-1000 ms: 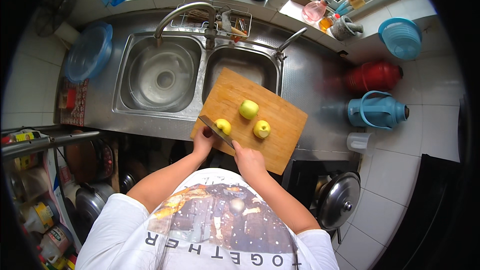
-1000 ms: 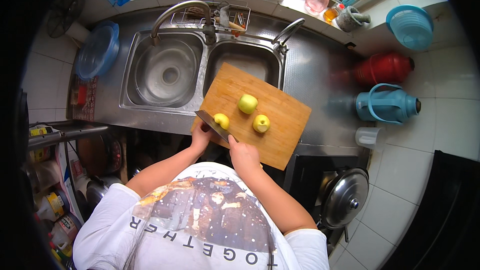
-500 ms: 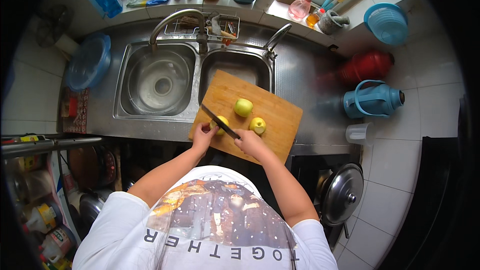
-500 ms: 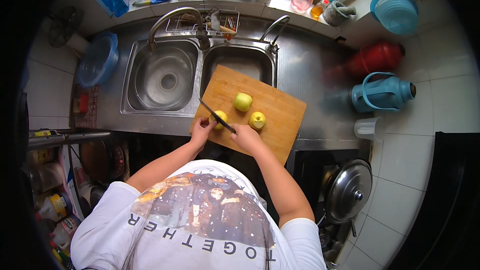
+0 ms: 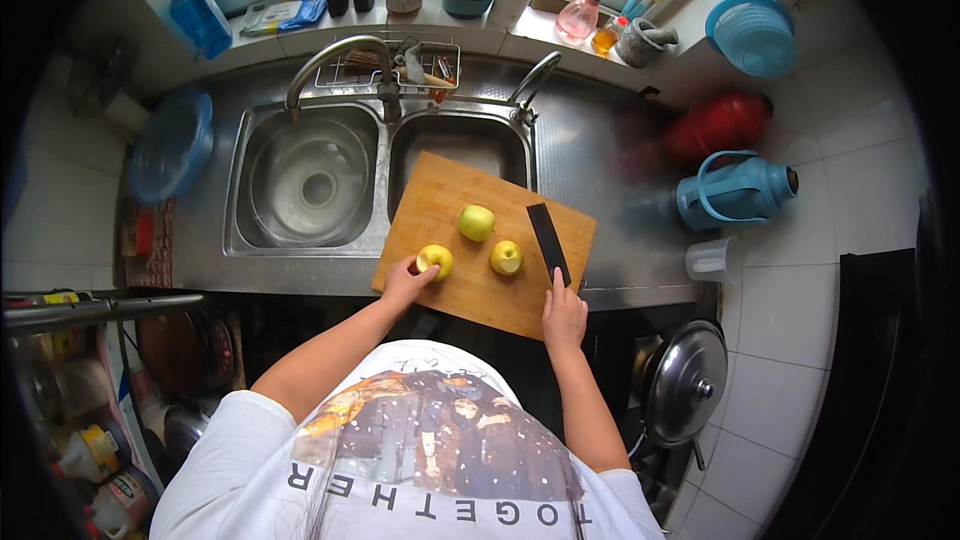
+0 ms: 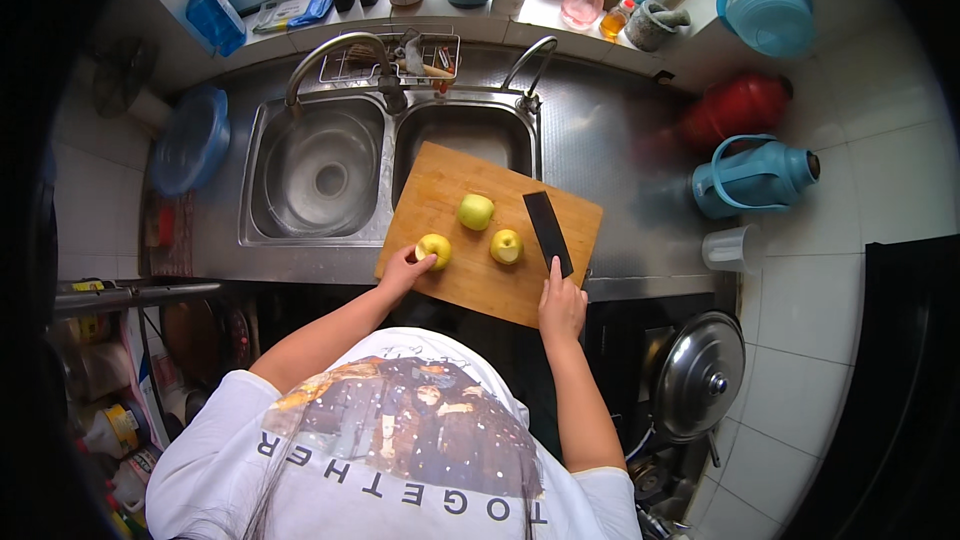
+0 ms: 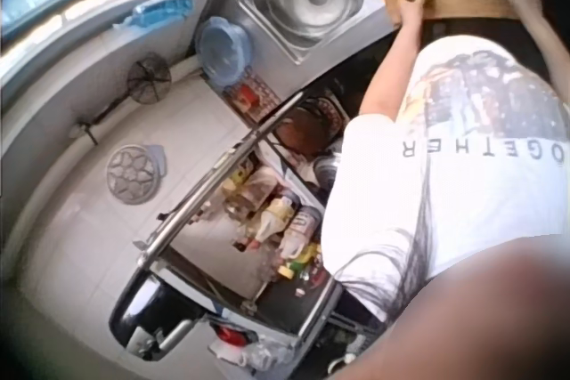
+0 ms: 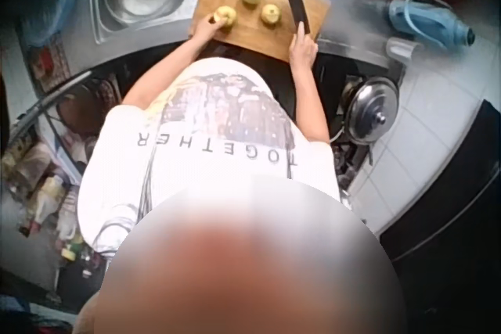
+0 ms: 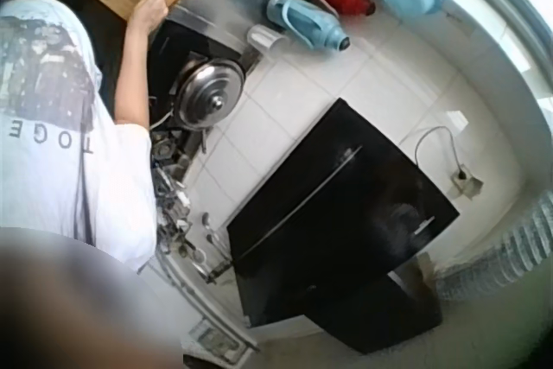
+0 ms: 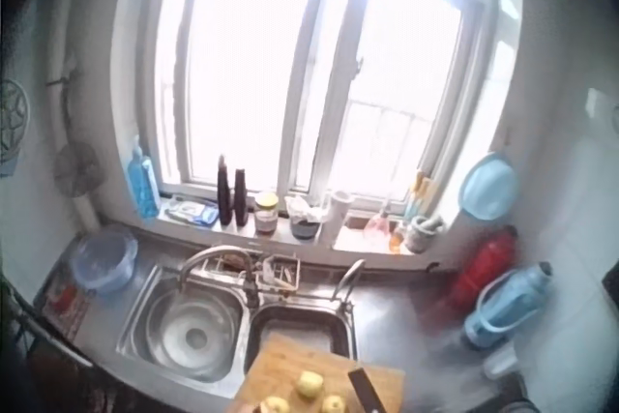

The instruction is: The person retrieves apples from a refrigerator, washes them in a sink, and then uses a knife to cut them on a wooden cutting board. The person slices the apples into halves and quarters, removing the cores.

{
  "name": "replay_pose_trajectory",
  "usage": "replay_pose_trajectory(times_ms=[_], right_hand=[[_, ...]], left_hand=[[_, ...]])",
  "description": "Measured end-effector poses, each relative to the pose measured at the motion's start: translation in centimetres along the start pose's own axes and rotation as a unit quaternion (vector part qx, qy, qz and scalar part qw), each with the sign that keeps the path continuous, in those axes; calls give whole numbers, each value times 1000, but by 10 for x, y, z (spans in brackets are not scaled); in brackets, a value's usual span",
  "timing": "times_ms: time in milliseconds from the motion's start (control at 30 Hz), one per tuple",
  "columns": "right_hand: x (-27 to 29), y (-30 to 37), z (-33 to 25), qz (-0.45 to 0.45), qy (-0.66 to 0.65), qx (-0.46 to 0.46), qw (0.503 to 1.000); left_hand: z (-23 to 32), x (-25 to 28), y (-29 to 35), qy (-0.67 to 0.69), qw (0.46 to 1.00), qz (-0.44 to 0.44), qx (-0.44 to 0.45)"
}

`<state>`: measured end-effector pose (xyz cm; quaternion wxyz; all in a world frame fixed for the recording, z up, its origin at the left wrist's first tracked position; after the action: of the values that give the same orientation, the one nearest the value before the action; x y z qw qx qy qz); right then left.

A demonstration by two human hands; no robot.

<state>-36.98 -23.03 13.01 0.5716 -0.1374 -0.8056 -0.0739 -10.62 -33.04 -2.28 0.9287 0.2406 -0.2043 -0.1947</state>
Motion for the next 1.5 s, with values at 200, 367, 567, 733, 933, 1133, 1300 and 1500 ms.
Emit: replay_pose_trajectory(times_ms=[200, 367, 567, 733, 933, 1133, 1300, 1500], right_hand=[[-59, -1, 42, -4, 72, -54, 996], [-13, -21, -26, 44, -111, 1, 993], [-21, -43, -148, -122, -545, 91, 825], [-31, -48, -161, -89, -552, 93, 824], [-50, -51, -163, -81, -570, 36, 817], [-68, -57, -164, -158, -636, 1, 755], [-81, -61, -147, -158, -852, -183, 465], [-48, -66, -163, -157, -904, -163, 362]], left_hand=[[7, 2, -1, 45, 999, 10, -4], [46, 23, 30, 114, 993, -23, 20], [118, 15, 57, 116, 969, -186, -113], [122, 19, 59, 169, 962, -205, -62], [133, 33, 54, 92, 972, -176, -126], [128, 37, 57, 118, 969, -205, -67], [122, 47, 48, 244, 939, -237, -44], [165, 59, 61, 298, 894, -315, -113]])
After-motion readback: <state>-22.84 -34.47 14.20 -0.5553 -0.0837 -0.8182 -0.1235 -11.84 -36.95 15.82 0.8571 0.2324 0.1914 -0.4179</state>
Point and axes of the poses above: each hand's wrist, its own y-axis away from the middle knuckle, its own x-axis out of the back of the hand, z = x × y, the point moved 9 cm from there along -y, towards the middle knuckle, and after that the axes turned 15 degrees about -y, right-handed, at the moved point
